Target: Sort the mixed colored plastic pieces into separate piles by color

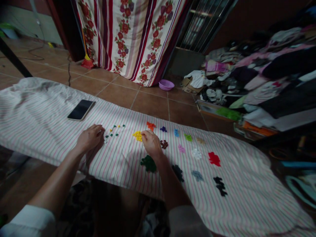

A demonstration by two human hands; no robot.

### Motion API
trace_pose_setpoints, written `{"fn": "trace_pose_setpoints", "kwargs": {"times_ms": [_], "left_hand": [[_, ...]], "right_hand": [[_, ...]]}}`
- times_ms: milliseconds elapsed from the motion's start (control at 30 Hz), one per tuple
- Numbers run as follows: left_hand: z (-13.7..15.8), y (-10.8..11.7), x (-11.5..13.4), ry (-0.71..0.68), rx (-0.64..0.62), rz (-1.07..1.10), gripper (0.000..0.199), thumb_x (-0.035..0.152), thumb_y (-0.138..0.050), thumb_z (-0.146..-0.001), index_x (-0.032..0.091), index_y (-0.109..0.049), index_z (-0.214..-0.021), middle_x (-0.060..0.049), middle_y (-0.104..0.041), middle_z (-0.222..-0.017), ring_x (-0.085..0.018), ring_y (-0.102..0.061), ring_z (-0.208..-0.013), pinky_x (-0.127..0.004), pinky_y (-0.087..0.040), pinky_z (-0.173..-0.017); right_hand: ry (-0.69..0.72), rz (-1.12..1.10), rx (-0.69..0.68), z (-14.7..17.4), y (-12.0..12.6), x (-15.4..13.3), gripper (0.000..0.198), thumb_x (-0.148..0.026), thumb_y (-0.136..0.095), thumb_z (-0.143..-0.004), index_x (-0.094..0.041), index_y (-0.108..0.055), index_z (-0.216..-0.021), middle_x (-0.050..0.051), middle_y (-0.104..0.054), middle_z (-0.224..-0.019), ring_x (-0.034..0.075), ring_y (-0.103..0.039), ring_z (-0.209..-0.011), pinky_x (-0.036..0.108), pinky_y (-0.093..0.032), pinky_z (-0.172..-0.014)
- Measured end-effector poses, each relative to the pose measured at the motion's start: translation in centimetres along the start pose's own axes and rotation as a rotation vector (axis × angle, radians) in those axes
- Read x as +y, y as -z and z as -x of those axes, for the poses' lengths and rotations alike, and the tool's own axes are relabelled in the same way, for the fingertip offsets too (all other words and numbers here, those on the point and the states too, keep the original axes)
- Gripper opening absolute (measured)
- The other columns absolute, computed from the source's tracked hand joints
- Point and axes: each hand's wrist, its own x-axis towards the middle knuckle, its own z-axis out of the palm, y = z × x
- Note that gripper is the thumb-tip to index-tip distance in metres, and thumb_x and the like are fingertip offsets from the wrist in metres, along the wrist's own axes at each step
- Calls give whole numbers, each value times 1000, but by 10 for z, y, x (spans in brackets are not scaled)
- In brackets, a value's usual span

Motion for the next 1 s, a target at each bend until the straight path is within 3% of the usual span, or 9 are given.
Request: {"fn": "trace_pose_setpoints", "kwargs": {"times_ms": [233, 433, 800, 1000], "left_hand": [[0, -1, -2, -10, 17, 41, 27, 21, -39, -89, 23, -64, -98, -5, -67, -115, -22, -59, -112, -37, -48, -93], [-1, -2, -4, -32, 30, 39, 27, 20, -40, -88, 25, -65, -97, -5, -68, -112, -21, -59, -113, -36, -48, -96], [1, -7, -7, -29, 14, 60, 28, 21, -37, -91, 25, -63, -101, -4, -63, -126, -21, -55, -121, -39, -45, -103], [2, -9, -12, -44, 20, 93, 28, 23, -38, -91, 26, -63, -104, -4, -62, -130, -21, -55, -122, -43, -43, -106]], "right_hand": [[-4, -32, 19, -3, -1, -8, 22, -17, -48, -84, -21, -70, -87, 5, -68, -89, 18, -63, -83, 30, -48, -78], [68, -78, -47, -11, -11, -26, 25, -14, -48, -86, -20, -71, -89, 5, -68, -89, 17, -62, -87, 29, -48, -81], [177, 30, -258, -43, -49, -88, 32, -14, -47, -94, -23, -67, -117, 6, -66, -103, 17, -60, -98, 28, -45, -88], [202, 139, -322, -59, -59, -110, 24, -22, -48, -96, -24, -69, -105, 7, -65, -97, 19, -60, -95, 27, -44, -82]]}}
